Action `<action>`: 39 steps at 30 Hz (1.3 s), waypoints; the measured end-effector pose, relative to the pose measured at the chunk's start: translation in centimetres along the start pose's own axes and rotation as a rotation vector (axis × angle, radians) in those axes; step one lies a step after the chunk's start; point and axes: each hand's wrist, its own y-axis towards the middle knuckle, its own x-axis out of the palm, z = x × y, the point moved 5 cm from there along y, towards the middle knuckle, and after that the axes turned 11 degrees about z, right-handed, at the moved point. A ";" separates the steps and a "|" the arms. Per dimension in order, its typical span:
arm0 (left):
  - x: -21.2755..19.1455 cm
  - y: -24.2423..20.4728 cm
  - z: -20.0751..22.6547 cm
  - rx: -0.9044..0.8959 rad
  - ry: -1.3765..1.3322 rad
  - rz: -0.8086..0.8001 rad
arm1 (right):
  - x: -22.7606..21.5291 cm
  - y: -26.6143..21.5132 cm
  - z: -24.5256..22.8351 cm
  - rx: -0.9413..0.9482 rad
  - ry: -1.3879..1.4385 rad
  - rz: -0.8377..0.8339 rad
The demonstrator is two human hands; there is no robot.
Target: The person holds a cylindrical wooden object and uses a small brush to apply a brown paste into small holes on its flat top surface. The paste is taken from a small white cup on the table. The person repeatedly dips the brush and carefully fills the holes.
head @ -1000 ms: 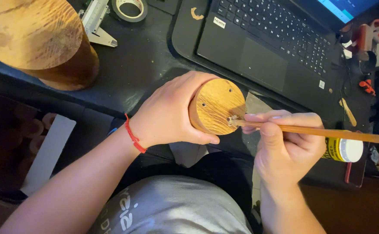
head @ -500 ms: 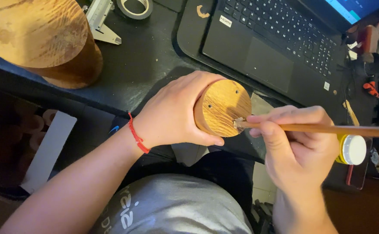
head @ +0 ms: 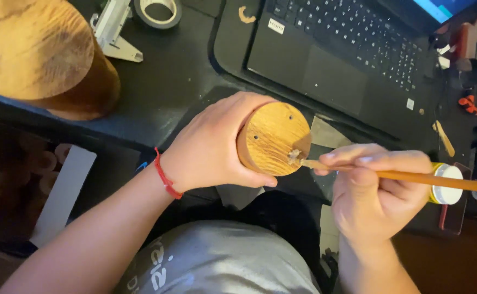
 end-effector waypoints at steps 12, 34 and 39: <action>0.2 -0.1 -0.5 0.013 0.030 -0.002 | 1.6 0.3 -1.0 -0.028 -0.131 -0.098; -0.2 -0.4 0.6 0.029 0.032 0.032 | 3.3 1.0 -2.2 -0.034 -0.250 -0.114; -0.3 -0.6 0.8 -0.019 0.030 0.032 | 2.7 0.9 -2.5 0.097 -0.265 -0.282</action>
